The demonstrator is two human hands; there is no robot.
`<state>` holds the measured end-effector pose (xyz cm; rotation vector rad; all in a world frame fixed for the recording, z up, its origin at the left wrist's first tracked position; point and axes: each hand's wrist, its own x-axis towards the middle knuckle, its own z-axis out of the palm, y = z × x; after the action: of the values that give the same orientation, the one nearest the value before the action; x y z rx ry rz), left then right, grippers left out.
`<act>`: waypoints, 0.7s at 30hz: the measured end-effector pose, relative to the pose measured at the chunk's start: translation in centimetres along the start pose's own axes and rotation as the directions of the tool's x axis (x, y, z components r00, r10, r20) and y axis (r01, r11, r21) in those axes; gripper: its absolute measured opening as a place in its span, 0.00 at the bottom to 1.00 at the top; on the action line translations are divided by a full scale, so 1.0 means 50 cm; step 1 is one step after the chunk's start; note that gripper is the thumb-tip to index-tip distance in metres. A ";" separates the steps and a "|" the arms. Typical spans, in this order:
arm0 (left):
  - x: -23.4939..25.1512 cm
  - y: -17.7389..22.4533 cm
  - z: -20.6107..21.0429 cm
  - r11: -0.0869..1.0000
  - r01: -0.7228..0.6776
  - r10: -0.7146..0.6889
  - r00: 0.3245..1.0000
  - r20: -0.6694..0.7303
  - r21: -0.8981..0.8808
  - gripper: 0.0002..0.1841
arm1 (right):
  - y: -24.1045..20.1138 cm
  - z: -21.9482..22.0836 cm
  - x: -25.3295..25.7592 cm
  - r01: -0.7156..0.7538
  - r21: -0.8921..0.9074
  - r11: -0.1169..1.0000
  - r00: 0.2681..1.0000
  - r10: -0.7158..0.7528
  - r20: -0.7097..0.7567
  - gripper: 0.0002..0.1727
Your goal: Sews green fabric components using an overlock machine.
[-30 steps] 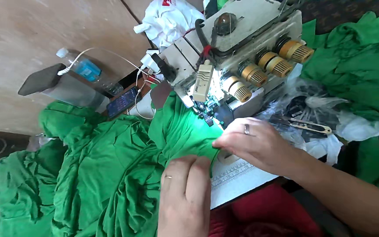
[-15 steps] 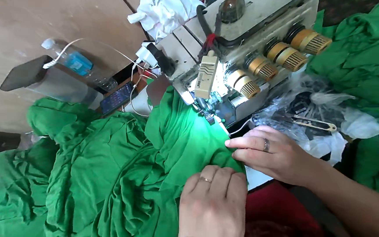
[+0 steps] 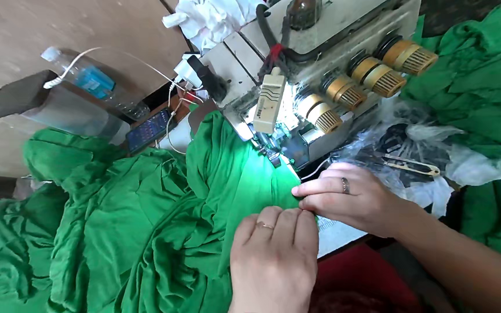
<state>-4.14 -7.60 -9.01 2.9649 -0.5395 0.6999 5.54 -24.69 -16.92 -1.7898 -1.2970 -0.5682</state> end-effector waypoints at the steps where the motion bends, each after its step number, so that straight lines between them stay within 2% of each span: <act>1: 0.006 -0.005 0.001 1.000 0.004 -0.004 1.000 -0.013 0.005 0.09 | 0.004 0.002 0.006 -0.002 -0.001 1.000 1.000 0.002 -0.010 0.07; 3: 0.015 -0.012 -0.001 1.000 0.017 -0.016 0.999 -0.031 0.011 0.06 | 0.010 0.003 0.017 -0.008 0.008 1.000 1.000 0.008 -0.013 0.08; 12: -0.007 -0.016 0.010 0.997 0.072 -0.075 0.991 -0.109 -0.029 0.08 | 0.022 0.012 0.029 -0.014 0.029 0.999 0.998 0.016 -0.055 0.07; 21: -0.013 -0.029 0.017 0.991 0.022 -0.041 0.988 -0.146 -0.133 0.11 | 0.008 0.009 0.019 0.027 0.012 1.000 0.998 -0.027 -0.062 0.07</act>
<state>-3.82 -6.11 -10.02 2.7662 -0.5058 0.8400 6.21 -23.82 -16.58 -1.7326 -1.2812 -0.6240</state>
